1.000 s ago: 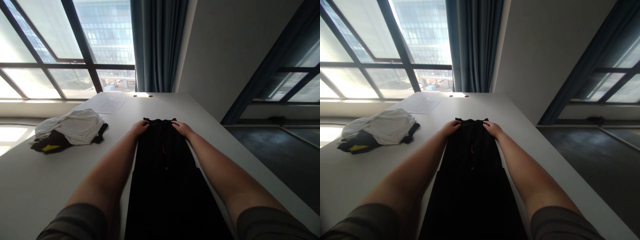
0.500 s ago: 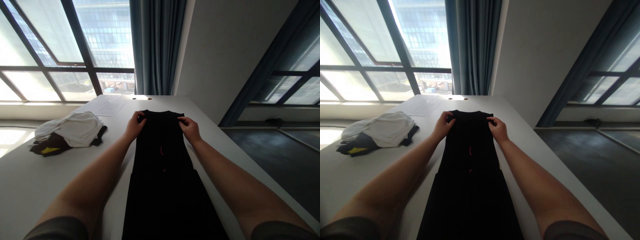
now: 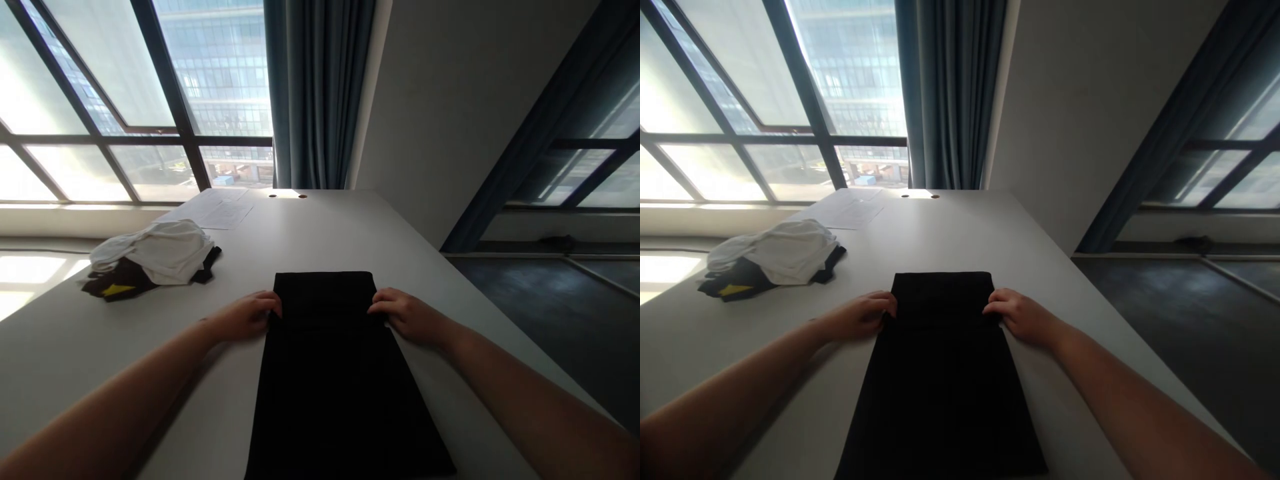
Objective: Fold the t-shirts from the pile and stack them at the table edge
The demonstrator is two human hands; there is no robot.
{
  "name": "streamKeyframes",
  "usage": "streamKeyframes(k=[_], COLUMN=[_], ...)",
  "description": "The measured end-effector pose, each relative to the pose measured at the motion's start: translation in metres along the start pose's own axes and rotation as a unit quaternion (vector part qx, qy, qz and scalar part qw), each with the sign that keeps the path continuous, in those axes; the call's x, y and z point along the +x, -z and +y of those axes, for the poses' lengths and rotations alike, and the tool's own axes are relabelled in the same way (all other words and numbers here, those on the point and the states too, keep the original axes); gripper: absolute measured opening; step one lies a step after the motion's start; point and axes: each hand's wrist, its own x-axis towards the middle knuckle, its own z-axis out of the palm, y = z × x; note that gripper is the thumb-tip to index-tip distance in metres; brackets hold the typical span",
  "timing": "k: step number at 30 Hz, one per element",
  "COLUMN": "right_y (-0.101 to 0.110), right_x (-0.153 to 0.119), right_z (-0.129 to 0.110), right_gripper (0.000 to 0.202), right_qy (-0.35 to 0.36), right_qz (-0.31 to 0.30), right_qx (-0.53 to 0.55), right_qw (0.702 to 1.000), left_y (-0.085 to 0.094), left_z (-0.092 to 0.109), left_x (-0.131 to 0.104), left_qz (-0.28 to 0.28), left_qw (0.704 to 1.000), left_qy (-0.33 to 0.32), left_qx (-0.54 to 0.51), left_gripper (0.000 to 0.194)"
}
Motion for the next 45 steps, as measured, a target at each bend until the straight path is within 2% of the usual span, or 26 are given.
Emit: streamKeyframes(k=[3,5,8,10,11,12,15,17,19,21,23,25,26,28,30,32,35,37,40,43,45], right_y=[0.004,0.008,0.008,0.001,-0.004,-0.009,-0.023,-0.027,-0.024,-0.017,-0.008,-0.002,-0.001,-0.001,-0.003,-0.004,-0.003,-0.004,-0.006,-0.002,0.009], right_x=[0.002,0.004,0.009,0.015,0.018,0.021,0.027,0.028,0.027,0.024,0.019,0.012,0.007,-0.001,-0.007,-0.010,-0.013,-0.018,-0.028,-0.033,-0.031], right_z=[0.001,-0.002,-0.012,-0.021,-0.024,-0.026,-0.024,-0.019,-0.018,-0.028,-0.050,-0.080,-0.096,-0.124,-0.144,-0.155,-0.163,-0.167,-0.165,-0.155,-0.146], right_gripper=[0.048,0.043,0.036,0.038,0.042,0.048,0.069,0.072,0.069,0.065,0.058,0.046,0.038,0.027,0.031,0.036,0.038,0.053,0.074,0.079,0.076], right_qy=[0.009,0.004,-0.041,-0.077,-0.090,-0.095,-0.080,-0.072,-0.075,-0.063,-0.027,0.018,0.034,0.067,0.073,0.049,-0.001,-0.028,-0.073,-0.126,-0.152], right_qz=[-0.008,0.007,0.106,0.152,0.140,0.101,-0.075,-0.136,-0.138,-0.112,-0.077,-0.064,-0.078,-0.154,-0.217,-0.244,-0.255,-0.264,-0.270,-0.248,-0.243], right_qx=[-0.021,-0.022,-0.011,0.000,0.009,0.020,0.047,0.049,0.044,0.031,0.007,0.000,0.012,0.057,0.072,0.063,0.047,0.021,-0.046,-0.090,-0.073], right_qw=[1.000,1.000,0.993,0.985,0.986,0.990,0.993,0.987,0.987,0.991,0.997,0.998,0.996,0.984,0.971,0.967,0.966,0.964,0.959,0.956,0.955], left_y=[0.006,0.008,-0.001,-0.014,-0.022,-0.030,-0.049,-0.055,-0.055,-0.051,-0.046,-0.043,-0.043,-0.045,-0.047,-0.050,-0.055,-0.058,-0.059,-0.054,-0.049], left_z=[0.005,0.012,0.029,0.040,0.043,0.045,0.036,0.028,0.027,0.038,0.060,0.087,0.100,0.118,0.126,0.130,0.138,0.147,0.155,0.149,0.142], left_x=[0.001,0.004,0.010,0.017,0.021,0.025,0.036,0.039,0.038,0.031,0.019,0.003,-0.006,-0.021,-0.031,-0.035,-0.034,-0.032,-0.033,-0.038,-0.043], left_qz=[-0.008,0.009,0.109,0.166,0.170,0.153,0.026,-0.036,-0.050,-0.028,0.001,0.001,-0.020,-0.081,-0.126,-0.144,-0.158,-0.168,-0.178,-0.181,-0.191], left_qw=[0.999,0.999,0.989,0.976,0.974,0.977,0.987,0.985,0.984,0.984,0.984,0.986,0.987,0.987,0.984,0.982,0.980,0.976,0.971,0.972,0.970], left_qy=[-0.013,0.013,0.088,0.082,0.066,0.052,0.065,0.090,0.100,0.091,0.055,-0.007,-0.040,-0.085,-0.089,-0.068,-0.042,-0.024,0.011,0.008,-0.013], left_qx=[-0.041,-0.044,0.052,0.116,0.133,0.143,0.147,0.143,0.140,0.149,0.168,0.169,0.151,0.110,0.092,0.097,0.114,0.135,0.159,0.152,0.148], left_gripper=[0.034,0.029,0.026,0.030,0.034,0.040,0.056,0.058,0.056,0.053,0.050,0.049,0.051,0.052,0.054,0.058,0.070,0.072,0.063,0.063,0.072])
